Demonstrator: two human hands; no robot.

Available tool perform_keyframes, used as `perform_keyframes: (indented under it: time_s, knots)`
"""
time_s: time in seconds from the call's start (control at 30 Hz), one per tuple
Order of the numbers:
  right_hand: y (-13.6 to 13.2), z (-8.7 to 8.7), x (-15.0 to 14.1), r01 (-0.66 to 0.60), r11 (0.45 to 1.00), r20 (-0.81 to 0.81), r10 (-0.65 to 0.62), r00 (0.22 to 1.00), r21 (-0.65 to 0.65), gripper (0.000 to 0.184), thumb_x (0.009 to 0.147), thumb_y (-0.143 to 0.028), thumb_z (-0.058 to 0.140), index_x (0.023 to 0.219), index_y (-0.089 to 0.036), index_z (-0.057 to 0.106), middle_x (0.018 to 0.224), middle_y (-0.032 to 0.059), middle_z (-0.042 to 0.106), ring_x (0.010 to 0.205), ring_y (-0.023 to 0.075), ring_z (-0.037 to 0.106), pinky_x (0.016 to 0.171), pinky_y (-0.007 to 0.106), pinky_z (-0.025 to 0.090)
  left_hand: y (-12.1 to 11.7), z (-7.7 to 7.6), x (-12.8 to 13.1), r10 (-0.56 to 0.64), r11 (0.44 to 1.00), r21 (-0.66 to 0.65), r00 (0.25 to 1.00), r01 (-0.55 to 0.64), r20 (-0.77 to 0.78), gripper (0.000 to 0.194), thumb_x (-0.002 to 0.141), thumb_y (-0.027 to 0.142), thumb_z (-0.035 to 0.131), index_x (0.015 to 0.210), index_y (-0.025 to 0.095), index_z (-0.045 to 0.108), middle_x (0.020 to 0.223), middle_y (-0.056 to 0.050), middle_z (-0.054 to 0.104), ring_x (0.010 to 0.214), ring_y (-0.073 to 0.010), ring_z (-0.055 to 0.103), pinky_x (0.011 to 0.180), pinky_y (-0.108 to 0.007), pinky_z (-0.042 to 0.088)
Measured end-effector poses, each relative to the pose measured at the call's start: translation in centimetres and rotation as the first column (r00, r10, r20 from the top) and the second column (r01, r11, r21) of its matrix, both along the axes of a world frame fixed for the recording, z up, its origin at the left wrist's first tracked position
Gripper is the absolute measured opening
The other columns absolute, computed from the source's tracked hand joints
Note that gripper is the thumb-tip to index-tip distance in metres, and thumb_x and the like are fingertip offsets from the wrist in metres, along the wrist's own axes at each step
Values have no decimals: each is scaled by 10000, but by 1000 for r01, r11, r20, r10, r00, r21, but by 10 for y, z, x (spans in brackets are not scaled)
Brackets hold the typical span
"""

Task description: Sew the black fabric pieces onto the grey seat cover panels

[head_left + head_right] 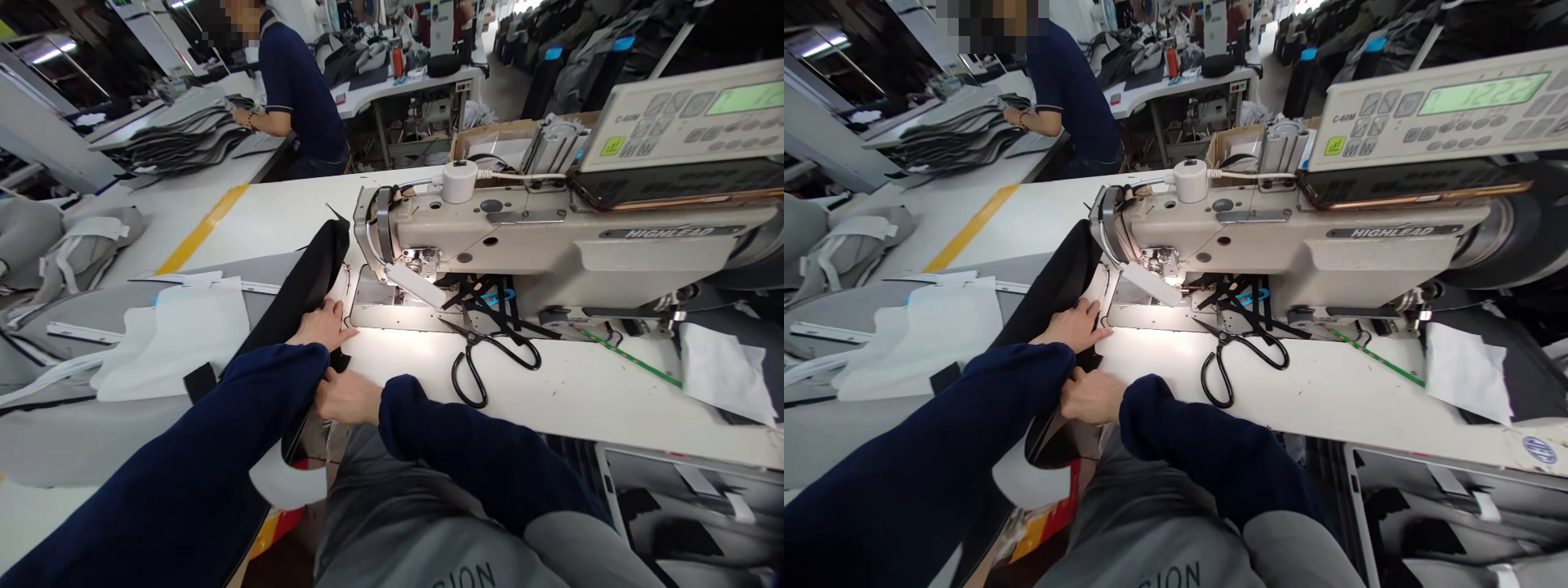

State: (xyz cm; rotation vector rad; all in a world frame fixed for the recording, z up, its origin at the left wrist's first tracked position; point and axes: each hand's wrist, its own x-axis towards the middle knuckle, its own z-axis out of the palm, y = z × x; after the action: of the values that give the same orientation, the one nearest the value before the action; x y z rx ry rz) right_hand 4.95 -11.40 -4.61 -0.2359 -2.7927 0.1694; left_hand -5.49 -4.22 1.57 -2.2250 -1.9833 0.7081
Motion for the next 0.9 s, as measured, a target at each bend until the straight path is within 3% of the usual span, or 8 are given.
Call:
perform_keyframes:
  time_s: [0.33, 0.5, 0.57, 0.63, 0.7, 0.73, 0.8, 0.9]
  knots:
    - [-30, 93, 8, -60, 998, -182, 62, 981, 19, 195, 849, -108, 512, 739, -182, 655, 857, 64, 614, 773, 217, 556, 463, 303, 424, -5, 60, 8, -130, 958, -260, 991, 121, -18, 412, 689, 51, 449, 1093, 40, 534, 1008, -218, 618, 918, -358, 640, 719, -405, 510]
    - [-40, 81, 28, -158, 968, -434, 58, 899, -197, 292, 952, -171, 343, 874, -173, 624, 1042, 78, 624, 985, 183, 572, 730, 307, 522, -28, 90, -22, -153, 961, -206, 977, 182, 148, 465, 711, 48, 386, 1140, 135, 543, 1011, -129, 646, 933, -274, 636, 778, -346, 485]
    - [-34, 60, 28, -186, 806, -577, -222, 786, -563, 303, 981, -271, 289, 1014, -173, 575, 1121, 108, 598, 1076, 178, 560, 836, 319, 524, -45, 98, -33, -141, 971, -158, 966, 177, 218, 542, 719, 62, 378, 1238, 167, 490, 1049, -97, 640, 958, -240, 625, 806, -320, 478]
    - [-18, 42, 20, -300, 364, -467, -589, 660, -882, 359, 983, -404, 267, 1091, -163, 511, 1099, 136, 590, 1009, 195, 604, 785, 353, 558, -65, 104, -40, -149, 976, -116, 953, 185, 264, 589, 731, 74, 366, 1308, 175, 430, 1121, -91, 618, 1003, -218, 608, 853, -307, 468]
    - [7, 34, 6, -483, -99, -288, -694, 660, -870, 442, 943, -544, 312, 1074, -161, 489, 1011, 124, 609, 860, 198, 649, 660, 358, 582, -84, 106, -43, -169, 974, -94, 942, 204, 290, 606, 757, 87, 352, 1358, 163, 364, 1192, -103, 584, 1052, -206, 588, 896, -302, 457]
    - [21, 34, -1, -540, -244, -256, -678, 689, -806, 458, 916, -581, 356, 1025, -160, 500, 935, 100, 623, 776, 186, 655, 606, 342, 580, -93, 106, -43, -175, 974, -85, 939, 208, 297, 609, 774, 94, 343, 1379, 154, 328, 1215, -112, 569, 1072, -205, 579, 908, -305, 456]
    - [48, 41, -14, -560, -349, -229, -658, 717, -752, 386, 868, -543, 482, 866, -159, 512, 715, 26, 611, 587, 137, 620, 498, 257, 538, -108, 103, -41, -150, 984, -52, 948, 172, 282, 603, 799, 110, 337, 1399, 131, 276, 1206, -125, 569, 1052, -212, 590, 885, -317, 475]
    - [70, 59, -25, -500, -209, -211, -724, 657, -841, 273, 799, -373, 596, 679, -180, 444, 463, -66, 488, 357, 77, 480, 334, 153, 364, -126, 91, -35, -55, 996, 75, 987, 45, 149, 539, 828, 130, 337, 1367, 136, 315, 1141, -124, 598, 960, -239, 623, 753, -336, 516]
